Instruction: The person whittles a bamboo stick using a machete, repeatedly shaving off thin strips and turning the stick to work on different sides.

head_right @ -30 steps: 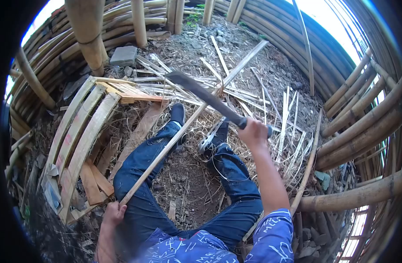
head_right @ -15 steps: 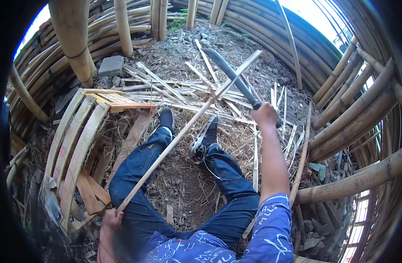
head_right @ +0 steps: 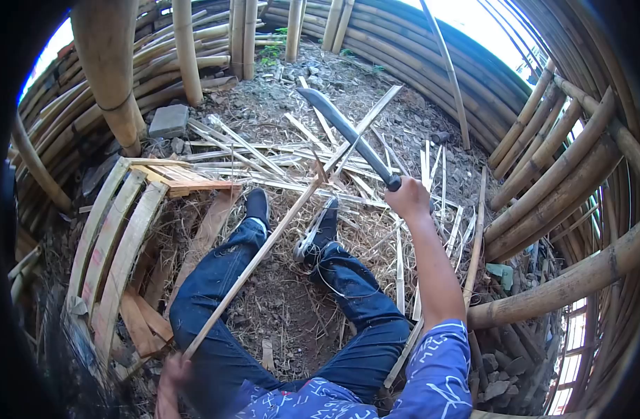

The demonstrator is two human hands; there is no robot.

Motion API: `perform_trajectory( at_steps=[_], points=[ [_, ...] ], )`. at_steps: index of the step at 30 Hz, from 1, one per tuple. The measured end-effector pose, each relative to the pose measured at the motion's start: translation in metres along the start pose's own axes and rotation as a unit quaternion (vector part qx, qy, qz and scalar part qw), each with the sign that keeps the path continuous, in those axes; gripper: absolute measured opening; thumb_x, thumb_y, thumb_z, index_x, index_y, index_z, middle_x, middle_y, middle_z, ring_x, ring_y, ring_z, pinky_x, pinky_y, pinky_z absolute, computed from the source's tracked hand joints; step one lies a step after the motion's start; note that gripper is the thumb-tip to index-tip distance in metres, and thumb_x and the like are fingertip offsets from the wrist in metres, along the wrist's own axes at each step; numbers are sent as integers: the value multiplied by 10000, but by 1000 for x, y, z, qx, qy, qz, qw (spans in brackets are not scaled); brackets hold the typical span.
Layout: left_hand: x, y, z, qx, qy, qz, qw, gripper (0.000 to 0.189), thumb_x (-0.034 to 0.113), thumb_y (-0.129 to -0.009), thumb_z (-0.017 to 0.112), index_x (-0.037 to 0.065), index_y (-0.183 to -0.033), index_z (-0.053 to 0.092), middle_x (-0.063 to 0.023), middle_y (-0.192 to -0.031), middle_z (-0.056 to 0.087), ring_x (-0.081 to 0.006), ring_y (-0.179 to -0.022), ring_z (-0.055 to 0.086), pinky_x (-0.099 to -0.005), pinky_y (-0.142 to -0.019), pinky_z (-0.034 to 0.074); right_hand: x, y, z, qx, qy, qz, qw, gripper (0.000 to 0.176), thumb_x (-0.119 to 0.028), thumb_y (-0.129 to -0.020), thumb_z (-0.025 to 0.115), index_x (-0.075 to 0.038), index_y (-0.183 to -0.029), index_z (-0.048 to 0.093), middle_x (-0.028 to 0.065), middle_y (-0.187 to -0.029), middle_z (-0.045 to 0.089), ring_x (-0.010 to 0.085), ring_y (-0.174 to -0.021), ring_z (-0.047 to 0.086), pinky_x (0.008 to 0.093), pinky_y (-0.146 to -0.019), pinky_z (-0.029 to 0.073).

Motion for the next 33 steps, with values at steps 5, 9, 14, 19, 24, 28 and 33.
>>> perform_trajectory(
  at_steps=[5,9,14,19,24,28,33],
  points=[
    [-52,44,19,-44,0,17,999,539,547,-822,604,14,-761,559,-259,-630,565,-506,-669,588,-545,-565,460,5,31,-8,8,-37,-66,997,213,-290,-744,676,-101,-831,715,165,-798,711,367,-796,695,457,-726,556],
    [-55,82,17,-64,-25,9,998,525,548,-816,608,28,-779,549,-255,-619,561,-502,-659,588,-558,-566,457,-17,68,-12,-55,24,-118,991,204,-299,-737,675,-106,-802,680,148,-764,707,329,-739,704,435,-712,555],
    [-68,97,17,-49,-62,-19,997,528,551,-837,592,28,-801,527,-257,-620,563,-497,-645,585,-562,-570,459,-41,116,41,-126,19,-221,967,189,-267,-741,651,-87,-797,662,162,-760,698,318,-728,707,426,-699,553],
    [-150,151,20,-187,-140,-199,952,556,474,-912,590,72,-1295,612,-313,-1357,513,-470,-1252,503,-483,-1087,389,-29,120,47,-93,-7,-212,973,175,-259,-734,663,-95,-793,668,154,-760,702,314,-721,707,422,-695,551],
    [-162,183,18,30,-170,116,978,476,418,-963,523,48,-1246,625,-303,-1040,650,-478,-928,634,-551,-807,510,28,69,45,-86,38,-108,990,139,-258,-702,668,-129,-753,680,159,-764,703,332,-759,705,464,-731,534],
    [-153,161,11,-109,-142,-12,984,467,426,-966,511,56,-1221,639,-282,-925,663,-473,-827,639,-556,-720,509,44,59,44,-45,52,-54,996,158,-265,-689,685,-129,-769,690,158,-781,705,341,-801,701,451,-773,538],
    [-197,170,24,-163,-188,-66,966,431,438,-967,499,91,-1162,663,-257,-824,664,-455,-763,642,-549,-669,504,65,56,48,-102,92,-58,989,186,-254,-702,673,-112,-815,709,150,-830,720,329,-824,711,432,-788,549]
  ],
)
Point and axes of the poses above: each hand's wrist, its own y-axis away from the middle knuckle, its own z-axis out of the palm, x = y × z, the point moved 4 cm from there along -y, towards the middle knuckle
